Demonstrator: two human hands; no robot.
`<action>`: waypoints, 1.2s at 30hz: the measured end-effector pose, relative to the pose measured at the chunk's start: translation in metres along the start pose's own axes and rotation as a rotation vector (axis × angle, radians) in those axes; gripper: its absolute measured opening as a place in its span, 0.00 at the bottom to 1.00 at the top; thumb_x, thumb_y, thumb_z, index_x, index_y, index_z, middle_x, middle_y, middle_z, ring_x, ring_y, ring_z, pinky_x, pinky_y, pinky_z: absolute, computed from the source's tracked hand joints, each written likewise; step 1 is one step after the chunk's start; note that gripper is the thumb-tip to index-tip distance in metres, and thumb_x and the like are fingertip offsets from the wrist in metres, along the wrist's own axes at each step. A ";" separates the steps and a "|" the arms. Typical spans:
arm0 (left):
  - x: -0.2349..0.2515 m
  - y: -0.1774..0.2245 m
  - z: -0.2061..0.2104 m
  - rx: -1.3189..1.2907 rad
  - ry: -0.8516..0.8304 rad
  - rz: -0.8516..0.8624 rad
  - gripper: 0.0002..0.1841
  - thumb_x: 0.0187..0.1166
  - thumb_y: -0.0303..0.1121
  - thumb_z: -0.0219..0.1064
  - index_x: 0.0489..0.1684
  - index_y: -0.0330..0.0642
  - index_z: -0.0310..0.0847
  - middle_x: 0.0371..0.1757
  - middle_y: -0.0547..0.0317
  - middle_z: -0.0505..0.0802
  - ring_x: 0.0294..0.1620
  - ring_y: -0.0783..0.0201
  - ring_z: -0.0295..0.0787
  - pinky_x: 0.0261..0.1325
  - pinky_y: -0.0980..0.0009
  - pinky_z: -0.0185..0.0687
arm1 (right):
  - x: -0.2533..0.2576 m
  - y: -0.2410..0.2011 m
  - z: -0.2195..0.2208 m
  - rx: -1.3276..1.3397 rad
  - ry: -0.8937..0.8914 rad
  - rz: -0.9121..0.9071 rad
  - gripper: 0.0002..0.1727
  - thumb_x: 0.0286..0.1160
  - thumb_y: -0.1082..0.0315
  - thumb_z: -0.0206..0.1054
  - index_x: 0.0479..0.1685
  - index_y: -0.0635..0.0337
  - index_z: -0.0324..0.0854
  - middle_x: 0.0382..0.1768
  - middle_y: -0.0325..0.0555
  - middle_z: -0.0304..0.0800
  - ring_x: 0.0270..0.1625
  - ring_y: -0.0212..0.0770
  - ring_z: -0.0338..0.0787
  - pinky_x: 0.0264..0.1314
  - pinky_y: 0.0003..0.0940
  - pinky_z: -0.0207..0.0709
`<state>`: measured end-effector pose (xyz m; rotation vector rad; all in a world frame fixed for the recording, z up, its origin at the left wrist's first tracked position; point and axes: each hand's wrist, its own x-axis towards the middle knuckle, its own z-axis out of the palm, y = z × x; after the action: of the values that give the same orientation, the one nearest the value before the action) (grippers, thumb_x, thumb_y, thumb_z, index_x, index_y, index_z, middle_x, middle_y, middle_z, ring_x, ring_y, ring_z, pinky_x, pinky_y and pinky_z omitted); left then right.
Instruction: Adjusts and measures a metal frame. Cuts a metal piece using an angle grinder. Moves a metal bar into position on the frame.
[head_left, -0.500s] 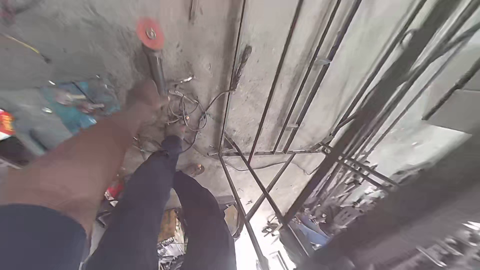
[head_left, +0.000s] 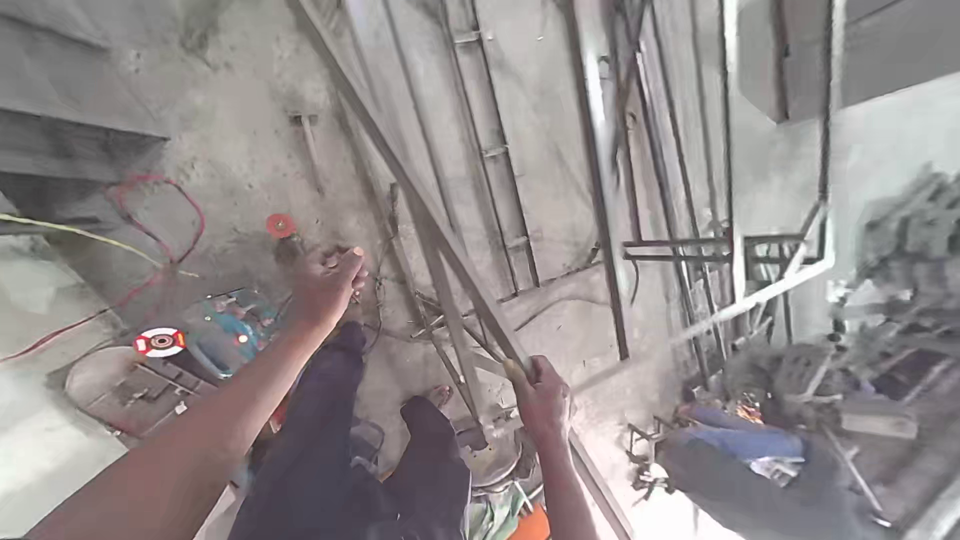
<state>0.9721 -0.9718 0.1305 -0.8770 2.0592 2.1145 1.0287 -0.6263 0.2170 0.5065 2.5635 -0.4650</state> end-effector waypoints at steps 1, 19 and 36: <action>-0.017 0.017 0.015 -0.012 -0.016 0.041 0.08 0.86 0.35 0.64 0.45 0.40 0.84 0.31 0.63 0.91 0.28 0.69 0.88 0.37 0.70 0.90 | -0.013 0.024 -0.006 0.015 -0.006 0.026 0.33 0.69 0.29 0.66 0.40 0.53 0.88 0.24 0.46 0.86 0.30 0.52 0.86 0.35 0.65 0.76; -0.291 -0.060 0.333 1.752 -0.691 0.096 0.63 0.63 0.55 0.81 0.91 0.23 0.43 0.91 0.22 0.52 0.87 0.27 0.61 0.80 0.41 0.72 | -0.235 0.471 -0.059 0.569 0.163 0.390 0.35 0.63 0.26 0.65 0.33 0.53 0.88 0.19 0.37 0.79 0.21 0.39 0.78 0.26 0.48 0.76; -0.263 0.024 0.501 1.981 -0.777 -0.240 0.26 0.72 0.54 0.71 0.50 0.38 0.88 0.54 0.35 0.92 0.60 0.33 0.89 0.57 0.28 0.81 | -0.199 0.615 -0.145 0.805 0.232 0.681 0.26 0.81 0.45 0.64 0.33 0.62 0.86 0.15 0.43 0.78 0.18 0.41 0.78 0.27 0.47 0.76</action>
<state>1.0072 -0.4167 0.2383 0.0992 2.0077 -0.3016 1.3986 -0.0829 0.2982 1.7087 2.1004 -1.2103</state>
